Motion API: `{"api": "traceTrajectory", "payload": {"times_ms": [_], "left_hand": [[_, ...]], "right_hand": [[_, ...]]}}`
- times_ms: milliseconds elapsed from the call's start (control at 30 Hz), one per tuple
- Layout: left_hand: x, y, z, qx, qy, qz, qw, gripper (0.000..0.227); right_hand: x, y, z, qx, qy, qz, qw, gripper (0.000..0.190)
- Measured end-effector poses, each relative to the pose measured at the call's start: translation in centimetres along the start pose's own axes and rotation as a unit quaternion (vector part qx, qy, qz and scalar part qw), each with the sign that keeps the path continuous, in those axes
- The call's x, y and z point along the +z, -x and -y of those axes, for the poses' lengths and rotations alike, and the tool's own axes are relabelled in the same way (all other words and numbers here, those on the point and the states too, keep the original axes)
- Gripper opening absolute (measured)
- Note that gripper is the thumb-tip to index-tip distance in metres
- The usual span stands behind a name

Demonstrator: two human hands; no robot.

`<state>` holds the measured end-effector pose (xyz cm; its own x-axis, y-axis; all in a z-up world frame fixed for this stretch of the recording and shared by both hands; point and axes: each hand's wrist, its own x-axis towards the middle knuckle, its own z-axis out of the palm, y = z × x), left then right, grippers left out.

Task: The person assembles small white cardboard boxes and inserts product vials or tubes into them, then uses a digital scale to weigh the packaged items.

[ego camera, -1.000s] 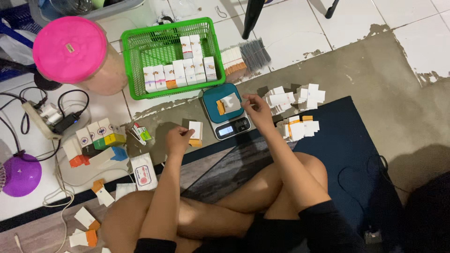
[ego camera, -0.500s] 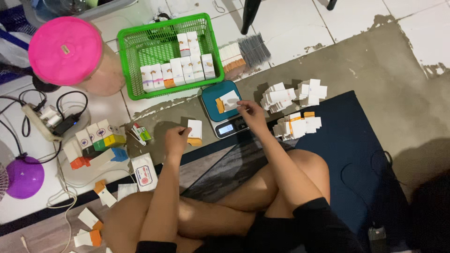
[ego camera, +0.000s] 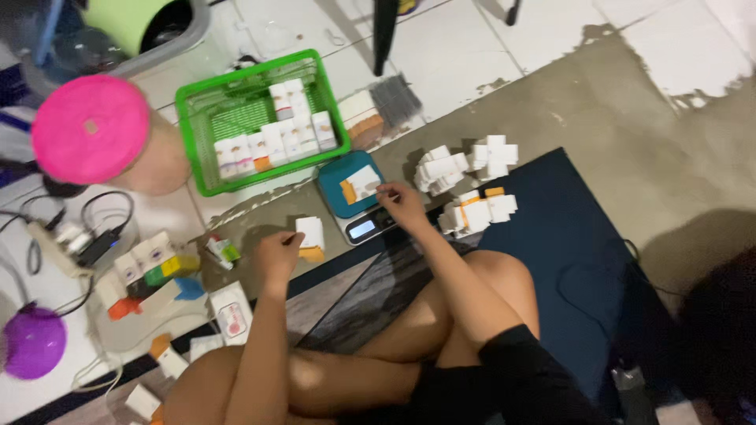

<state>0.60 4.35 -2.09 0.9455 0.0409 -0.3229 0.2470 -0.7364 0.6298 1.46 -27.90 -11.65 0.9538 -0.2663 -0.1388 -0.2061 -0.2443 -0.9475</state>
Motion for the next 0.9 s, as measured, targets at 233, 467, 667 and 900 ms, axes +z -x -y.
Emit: {"api": "traceTrajectory", "payload": {"times_ms": [233, 467, 667, 900], "left_hand": [[0.9, -0.1, 0.2, -0.004, -0.023, -0.002, 1.000, 0.043], [0.2, 1.1, -0.8, -0.023, -0.009, -0.007, 1.000, 0.040], [-0.5, 1.8, -2.5, -0.028, -0.050, -0.017, 0.998, 0.037], [-0.1, 0.9, -1.3, -0.029, -0.018, -0.010, 0.999, 0.043]], "right_hand": [[-0.5, 1.4, 2.8, -0.016, -0.055, -0.009, 0.998, 0.021], [-1.1, 2.0, 3.9, 0.005, -0.047, 0.031, 0.998, 0.023], [-0.8, 1.5, 3.2, 0.022, -0.031, 0.038, 0.999, 0.025], [-0.7, 2.0, 3.5, 0.032, -0.037, 0.031, 0.998, 0.024]]}}
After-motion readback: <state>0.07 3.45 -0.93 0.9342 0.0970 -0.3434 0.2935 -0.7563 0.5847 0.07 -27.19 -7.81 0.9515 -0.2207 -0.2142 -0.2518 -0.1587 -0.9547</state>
